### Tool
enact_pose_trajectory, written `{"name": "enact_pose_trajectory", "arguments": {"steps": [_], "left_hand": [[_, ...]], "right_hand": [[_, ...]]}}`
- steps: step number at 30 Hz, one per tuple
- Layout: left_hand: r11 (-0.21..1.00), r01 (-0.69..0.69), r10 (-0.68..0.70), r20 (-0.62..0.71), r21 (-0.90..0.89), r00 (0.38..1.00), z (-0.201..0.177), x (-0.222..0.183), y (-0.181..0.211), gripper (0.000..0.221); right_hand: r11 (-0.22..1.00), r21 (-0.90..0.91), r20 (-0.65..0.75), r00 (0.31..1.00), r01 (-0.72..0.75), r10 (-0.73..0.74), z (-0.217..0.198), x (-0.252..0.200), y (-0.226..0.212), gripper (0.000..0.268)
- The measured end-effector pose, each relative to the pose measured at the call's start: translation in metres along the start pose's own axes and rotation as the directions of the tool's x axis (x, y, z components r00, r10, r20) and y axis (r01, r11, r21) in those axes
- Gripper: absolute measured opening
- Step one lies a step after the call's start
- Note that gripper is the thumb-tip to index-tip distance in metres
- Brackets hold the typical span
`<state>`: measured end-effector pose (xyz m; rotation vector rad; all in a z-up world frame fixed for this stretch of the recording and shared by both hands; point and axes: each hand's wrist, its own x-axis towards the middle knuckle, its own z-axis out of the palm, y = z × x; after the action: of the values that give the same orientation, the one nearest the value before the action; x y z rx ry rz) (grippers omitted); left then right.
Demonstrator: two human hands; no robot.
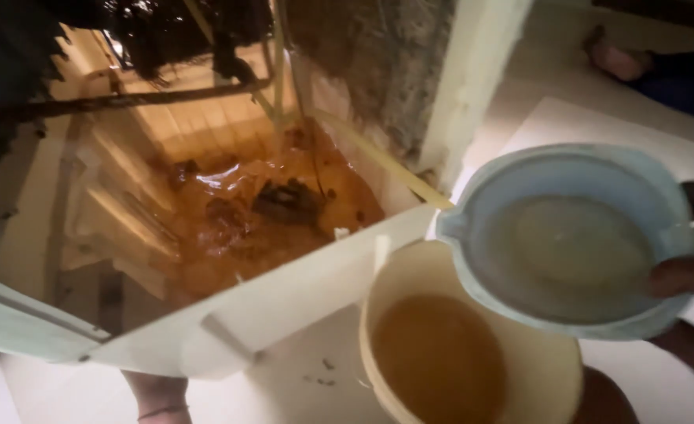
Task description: The recorder fills an evaporative air cooler with water using a bucket and a smaller scoop.
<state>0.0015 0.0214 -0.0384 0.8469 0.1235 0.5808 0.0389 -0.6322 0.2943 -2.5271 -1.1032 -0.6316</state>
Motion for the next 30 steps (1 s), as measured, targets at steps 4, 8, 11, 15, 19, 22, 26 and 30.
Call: {"name": "enact_pose_trajectory", "arguments": {"steps": [4, 8, 11, 15, 19, 22, 26, 30], "left_hand": [[0.807, -0.281, 0.299, 0.051, 0.520, 0.953, 0.048, -0.016, 0.023, 0.052], [-0.455, -0.386, 0.372, 0.565, 0.802, 0.736, 0.031, -0.028, 0.019, 0.023], [-0.155, -0.476, 0.474, 0.488, 0.865, 0.733, 0.069, -0.054, 0.031, 0.014], [-0.168, -0.427, 0.488, 0.451, 0.889, 0.747, 0.073, -0.062, 0.034, 0.024], [0.046, -0.443, 0.506, 0.362, 0.895, 0.783, 0.069, -0.061, 0.029, 0.032], [0.135, -0.425, 0.490, 0.312, 0.895, 0.814, 0.067, -0.059, 0.024, 0.034], [-0.055, -0.341, 0.468, 0.326, 0.939, 0.821, 0.069, -0.059, 0.027, 0.031], [0.828, -0.200, 0.260, -0.044, 0.524, 0.965, 0.042, -0.047, 0.015, 0.033]], "right_hand": [[0.957, -0.284, -0.007, 0.998, 0.052, -0.057, -0.004, -0.030, 0.007, 0.054], [0.950, -0.263, 0.085, 0.985, 0.166, -0.148, 0.005, -0.024, 0.006, 0.044], [0.995, -0.086, 0.030, 0.998, 0.051, -0.049, 0.009, -0.018, 0.000, 0.040], [0.983, -0.133, 0.057, 0.990, -0.123, 0.131, 0.028, -0.034, 0.018, 0.050], [0.958, 0.063, 0.030, 0.960, -0.280, 0.279, 0.038, -0.048, 0.038, 0.064], [0.953, -0.301, -0.066, 0.996, 0.042, -0.064, 0.037, -0.053, 0.046, 0.047], [0.856, -0.484, 0.078, 0.983, 0.181, -0.163, 0.038, -0.063, 0.073, 0.043], [0.750, -0.578, 0.290, 0.940, 0.321, -0.178, 0.000, -0.033, 0.054, 0.038]]}}
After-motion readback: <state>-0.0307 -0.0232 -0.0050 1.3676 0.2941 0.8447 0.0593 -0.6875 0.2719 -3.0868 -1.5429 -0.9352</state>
